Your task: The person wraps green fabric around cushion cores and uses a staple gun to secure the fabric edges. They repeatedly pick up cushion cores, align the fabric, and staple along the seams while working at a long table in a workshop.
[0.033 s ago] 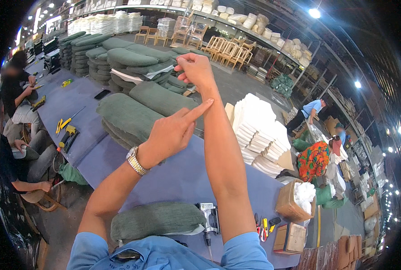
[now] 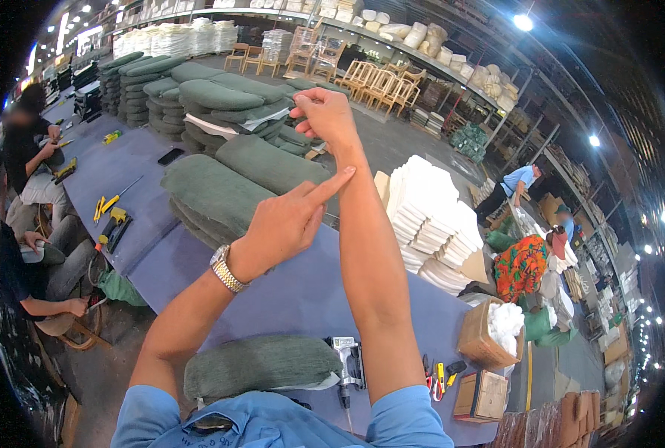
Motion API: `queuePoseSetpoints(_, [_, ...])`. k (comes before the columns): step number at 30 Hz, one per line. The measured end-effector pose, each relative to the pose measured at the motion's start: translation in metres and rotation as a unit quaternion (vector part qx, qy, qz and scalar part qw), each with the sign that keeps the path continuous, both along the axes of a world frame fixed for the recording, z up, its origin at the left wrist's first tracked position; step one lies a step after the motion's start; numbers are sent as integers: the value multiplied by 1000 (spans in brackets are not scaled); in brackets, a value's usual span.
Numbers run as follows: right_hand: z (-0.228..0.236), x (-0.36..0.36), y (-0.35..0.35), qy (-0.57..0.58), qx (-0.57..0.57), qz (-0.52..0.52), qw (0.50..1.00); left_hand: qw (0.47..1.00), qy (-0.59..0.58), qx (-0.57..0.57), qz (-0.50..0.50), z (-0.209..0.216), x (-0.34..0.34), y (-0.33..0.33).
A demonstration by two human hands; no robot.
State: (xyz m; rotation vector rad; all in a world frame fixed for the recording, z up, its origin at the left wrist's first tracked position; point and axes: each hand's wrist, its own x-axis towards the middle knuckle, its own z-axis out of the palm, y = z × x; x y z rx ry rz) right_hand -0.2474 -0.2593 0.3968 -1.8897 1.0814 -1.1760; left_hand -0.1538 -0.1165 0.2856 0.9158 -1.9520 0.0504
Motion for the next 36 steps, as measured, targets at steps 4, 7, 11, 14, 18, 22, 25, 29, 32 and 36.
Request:
queuePoseSetpoints(4, [-2, -3, -3, -7, 8, 7, 1000, 1000, -12, 12, 6, -6, -3, 4])
queuePoseSetpoints(7, [-7, 9, -10, 2, 6, 11, 1000, 1000, -11, 9, 4, -16, 4, 2])
queuePoseSetpoints(11, [-15, 11, -27, -21, 3, 15, 1000, 999, -33, 32, 12, -28, 12, 15])
queuePoseSetpoints(14, [-24, -6, -34, 5, -2, -11, 1000, 996, 42, 75, 0, -93, 26, 22])
queuePoseSetpoints(18, [-43, -22, -47, 1, 6, -4, 1000, 943, 69, 305, 111, -243, 91, 56])
queuePoseSetpoints(22, [-60, -46, -52, -15, 21, -28, 999, 790, 23, 547, 276, -371, 174, 148])
queuePoseSetpoints(25, [-77, -69, -55, -28, 38, -42, 998, 721, 133, 625, 268, -377, 194, 207])
queuePoseSetpoints(29, [-112, -81, -63, -57, 68, -29, 996, 633, 331, 663, 224, -388, 179, 235])
queuePoseSetpoints(32, [-126, -88, -63, -67, 80, -32, 994, 587, 435, 648, 213, -377, 170, 228])
queuePoseSetpoints(36, [-128, -104, -57, -87, 74, -29, 993, 734, 395, 527, 165, -368, 178, 196])
